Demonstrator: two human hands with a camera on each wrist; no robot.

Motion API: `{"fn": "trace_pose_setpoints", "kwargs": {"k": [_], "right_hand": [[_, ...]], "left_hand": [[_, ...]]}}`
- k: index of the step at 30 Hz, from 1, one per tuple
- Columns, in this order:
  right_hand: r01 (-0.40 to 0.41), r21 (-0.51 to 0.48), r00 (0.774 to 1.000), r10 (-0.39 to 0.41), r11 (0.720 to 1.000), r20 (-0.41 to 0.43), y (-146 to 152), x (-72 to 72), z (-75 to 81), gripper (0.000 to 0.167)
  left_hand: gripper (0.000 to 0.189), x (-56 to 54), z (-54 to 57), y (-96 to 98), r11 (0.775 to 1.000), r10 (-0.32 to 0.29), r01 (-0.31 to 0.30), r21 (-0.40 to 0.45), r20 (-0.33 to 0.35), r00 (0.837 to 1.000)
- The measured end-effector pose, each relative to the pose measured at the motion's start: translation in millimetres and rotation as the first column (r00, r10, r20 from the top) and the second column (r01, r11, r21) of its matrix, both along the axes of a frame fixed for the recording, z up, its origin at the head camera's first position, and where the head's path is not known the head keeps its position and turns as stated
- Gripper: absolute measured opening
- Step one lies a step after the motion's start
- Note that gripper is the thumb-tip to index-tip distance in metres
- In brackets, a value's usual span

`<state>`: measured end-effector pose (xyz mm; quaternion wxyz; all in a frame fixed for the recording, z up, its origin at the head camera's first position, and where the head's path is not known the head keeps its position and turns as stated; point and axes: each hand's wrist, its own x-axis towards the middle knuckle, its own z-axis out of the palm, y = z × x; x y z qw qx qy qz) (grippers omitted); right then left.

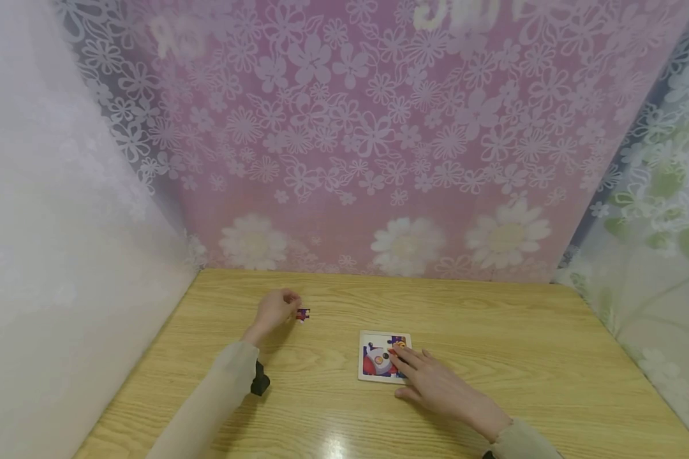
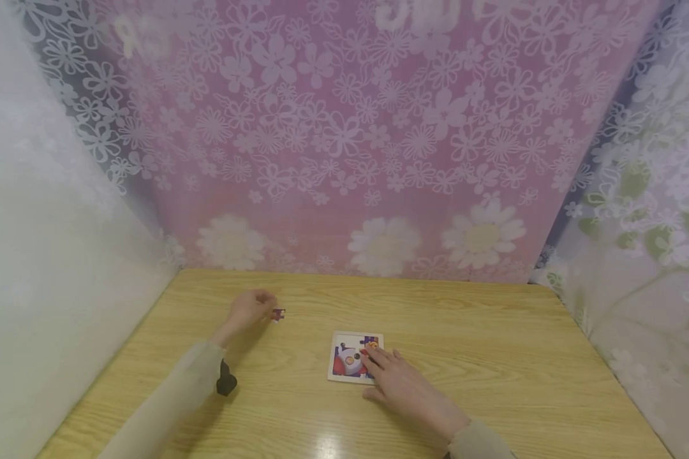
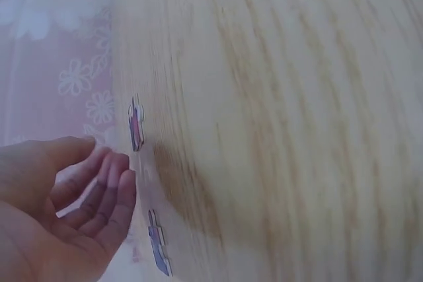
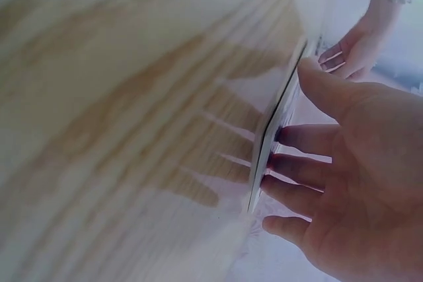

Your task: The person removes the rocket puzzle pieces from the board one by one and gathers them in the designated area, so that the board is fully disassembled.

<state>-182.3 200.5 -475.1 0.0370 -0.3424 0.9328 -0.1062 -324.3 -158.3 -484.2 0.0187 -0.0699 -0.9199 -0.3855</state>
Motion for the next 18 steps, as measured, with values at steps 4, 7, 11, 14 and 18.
{"fn": "trace_pose_setpoints", "kwargs": {"k": [4, 7, 11, 14, 18], "right_hand": [[0.013, -0.033, 0.998, -0.011, 0.999, 0.064, 0, -1.4, 4.6, 0.066], [0.025, -0.053, 0.996, -0.02, 0.998, 0.088, 0, -2.8, 6.1, 0.066], [0.045, -0.068, 0.994, -0.038, 0.997, 0.102, 0, -4.9, 4.3, 0.064], [0.056, -0.074, 0.994, -0.049, 0.996, 0.103, -1, -6.0, 2.5, 0.062], [0.06, -0.077, 0.993, -0.051, 0.995, 0.11, -2, -5.9, 2.2, 0.061]], "left_hand": [[0.026, 0.9, 3.4, 0.1, 0.999, -0.026, 0.027, 0.03, -0.051, 0.998], [0.027, 0.8, 6.3, 2.4, 0.997, -0.046, 0.05, 0.056, -0.072, 0.996], [0.027, 2.4, 12.4, 6.8, 0.994, -0.072, 0.078, 0.077, -0.078, 0.994], [0.027, 4.8, 17.8, 10.9, 0.99, -0.099, 0.106, 0.098, -0.072, 0.992], [0.027, 10.6, 26.8, 19.8, 0.983, -0.133, 0.141, 0.12, -0.072, 0.988]]}}
